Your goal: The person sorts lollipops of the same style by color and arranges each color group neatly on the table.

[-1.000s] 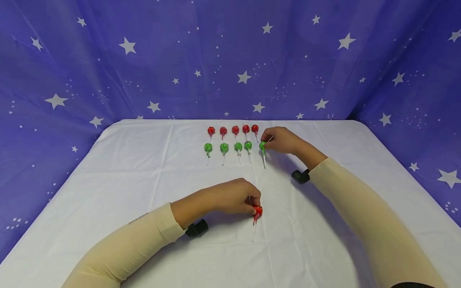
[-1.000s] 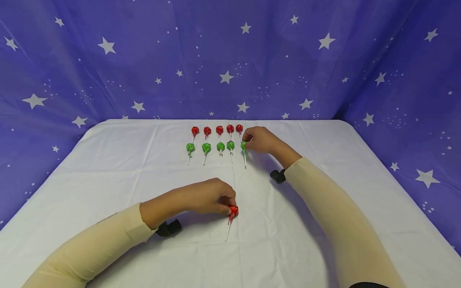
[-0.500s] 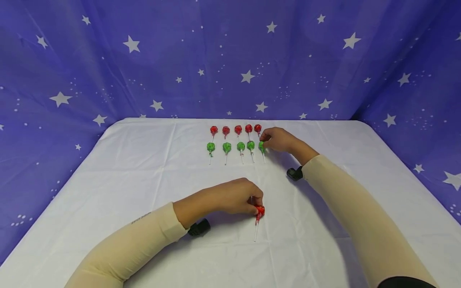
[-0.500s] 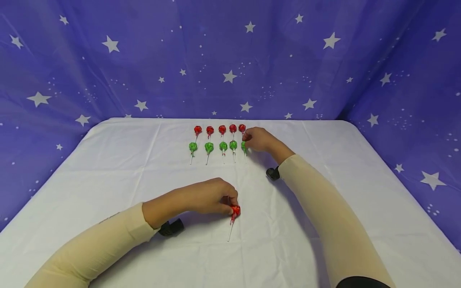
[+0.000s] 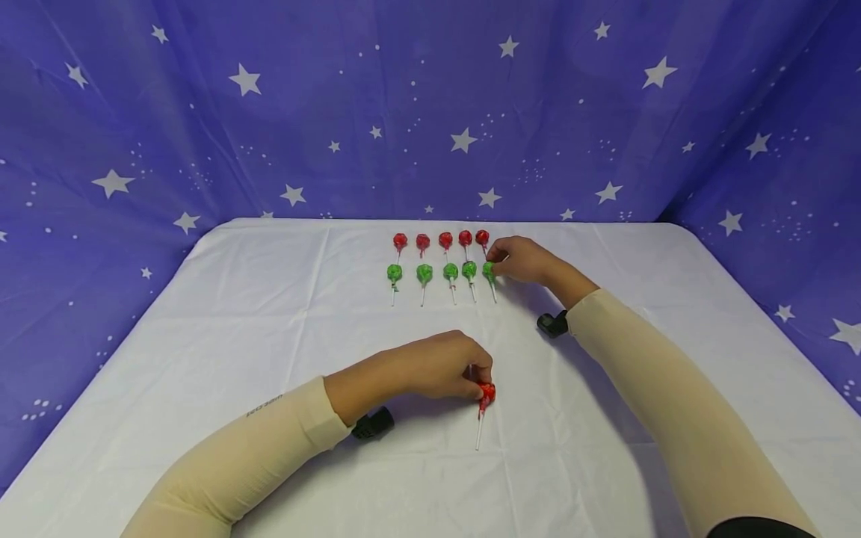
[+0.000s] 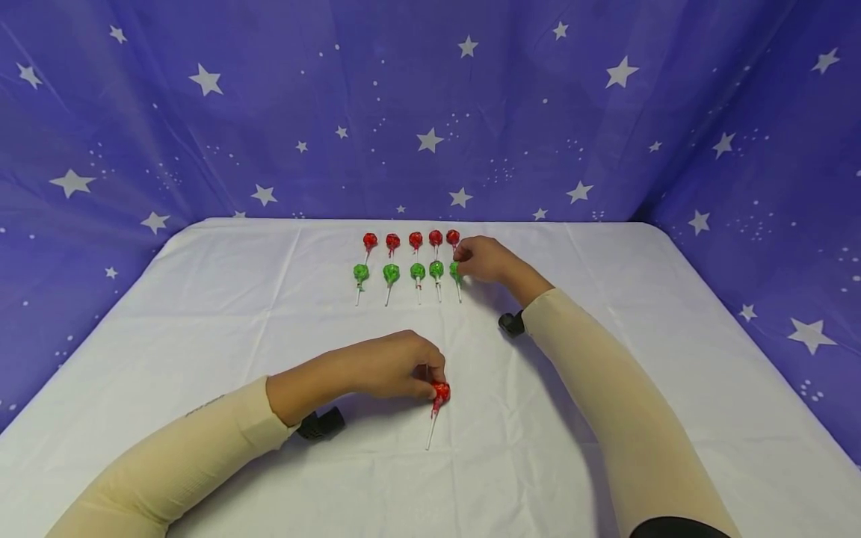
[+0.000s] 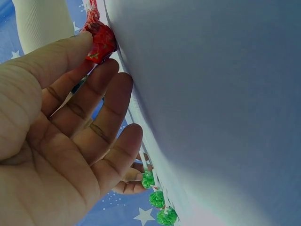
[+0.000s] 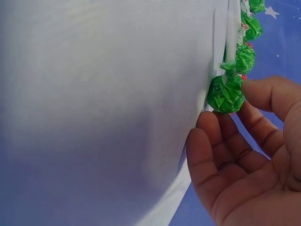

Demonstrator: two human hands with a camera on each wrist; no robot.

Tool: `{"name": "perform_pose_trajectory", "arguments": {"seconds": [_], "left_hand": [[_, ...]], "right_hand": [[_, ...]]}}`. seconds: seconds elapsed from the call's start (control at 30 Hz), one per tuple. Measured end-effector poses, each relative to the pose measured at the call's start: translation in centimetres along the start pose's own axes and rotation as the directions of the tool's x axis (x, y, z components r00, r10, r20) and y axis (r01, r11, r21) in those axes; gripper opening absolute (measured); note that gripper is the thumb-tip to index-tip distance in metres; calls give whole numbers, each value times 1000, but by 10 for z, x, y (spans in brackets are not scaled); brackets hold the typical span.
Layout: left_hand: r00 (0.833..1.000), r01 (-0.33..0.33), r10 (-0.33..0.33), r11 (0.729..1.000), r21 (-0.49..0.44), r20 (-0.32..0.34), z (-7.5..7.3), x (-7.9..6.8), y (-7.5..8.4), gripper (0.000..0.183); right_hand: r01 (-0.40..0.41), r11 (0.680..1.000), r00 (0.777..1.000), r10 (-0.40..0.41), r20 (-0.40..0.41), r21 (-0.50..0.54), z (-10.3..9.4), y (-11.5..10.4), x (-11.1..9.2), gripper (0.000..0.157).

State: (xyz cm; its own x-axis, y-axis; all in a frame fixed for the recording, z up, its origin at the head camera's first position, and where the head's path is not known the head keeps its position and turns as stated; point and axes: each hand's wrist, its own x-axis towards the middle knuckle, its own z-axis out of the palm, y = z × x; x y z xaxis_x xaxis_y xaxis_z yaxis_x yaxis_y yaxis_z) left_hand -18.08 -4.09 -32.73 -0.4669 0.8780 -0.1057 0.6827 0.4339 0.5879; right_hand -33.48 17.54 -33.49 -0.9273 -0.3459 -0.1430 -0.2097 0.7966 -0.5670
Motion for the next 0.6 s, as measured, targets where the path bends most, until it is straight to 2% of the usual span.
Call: {"name": "perform_pose_trajectory", "arguments": {"seconds": [0.6], "left_hand": [[1000,-14,14,1000,0,0,0,0,0,9]], "right_hand": [[-18,1000,999,18,-42,-1,2,0,0,22]]}}
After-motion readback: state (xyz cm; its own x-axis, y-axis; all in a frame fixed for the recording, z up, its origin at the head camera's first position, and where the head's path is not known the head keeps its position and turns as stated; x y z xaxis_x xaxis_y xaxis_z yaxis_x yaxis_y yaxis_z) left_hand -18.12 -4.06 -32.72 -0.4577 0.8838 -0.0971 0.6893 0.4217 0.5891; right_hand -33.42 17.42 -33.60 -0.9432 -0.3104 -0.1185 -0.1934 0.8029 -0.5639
